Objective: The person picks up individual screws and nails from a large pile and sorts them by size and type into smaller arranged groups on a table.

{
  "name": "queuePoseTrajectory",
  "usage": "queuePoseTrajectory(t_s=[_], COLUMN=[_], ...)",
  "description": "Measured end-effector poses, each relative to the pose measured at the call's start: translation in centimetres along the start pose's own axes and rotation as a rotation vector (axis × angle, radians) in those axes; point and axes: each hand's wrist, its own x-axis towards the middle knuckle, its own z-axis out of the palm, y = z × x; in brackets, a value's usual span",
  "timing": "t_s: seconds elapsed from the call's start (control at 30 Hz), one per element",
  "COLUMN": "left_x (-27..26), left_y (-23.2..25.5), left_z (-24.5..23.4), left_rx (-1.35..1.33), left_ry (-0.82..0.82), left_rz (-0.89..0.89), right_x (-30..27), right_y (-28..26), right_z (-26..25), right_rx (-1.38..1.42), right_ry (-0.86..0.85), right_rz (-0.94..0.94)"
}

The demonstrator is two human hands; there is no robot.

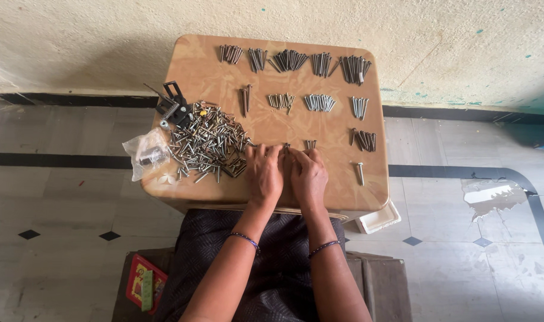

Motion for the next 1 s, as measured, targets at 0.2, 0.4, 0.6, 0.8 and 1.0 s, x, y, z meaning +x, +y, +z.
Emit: queuePoseTrajectory(t_s=[0.2, 0.4, 0.6, 0.8, 1.0], left_x=[0.5, 1.5, 3.9, 4.2, 4.0], left_y=[-0.6, -0.7, -1.6, -2.0, -2.2], left_z=[0.4, 0.4, 0.9, 0.8, 0.9], left_rx=[0.049, 0.069, 0.025, 0.017, -0.022], left_ry=[-0.019, -0.01, -0.168, -0.128, -0.067], left_rz=[0.032, 0.094, 0.191, 0.174, 0.128], right_x=[0.0, 0.0, 0.1, 0.0, 0.0], right_y=[0.5, 0.3, -0.1, -0.4, -0.2], right_z=[0.5, 0.6, 0.3, 0.1, 0.2], right_rx=[-0.026, -0.045, -0.019, -0.032, -0.05], right_ry=[-0.001, -0.014, -0.008, 0.006, -0.007], right_rz=[0.029, 0.044, 0.053, 0.019, 0.018])
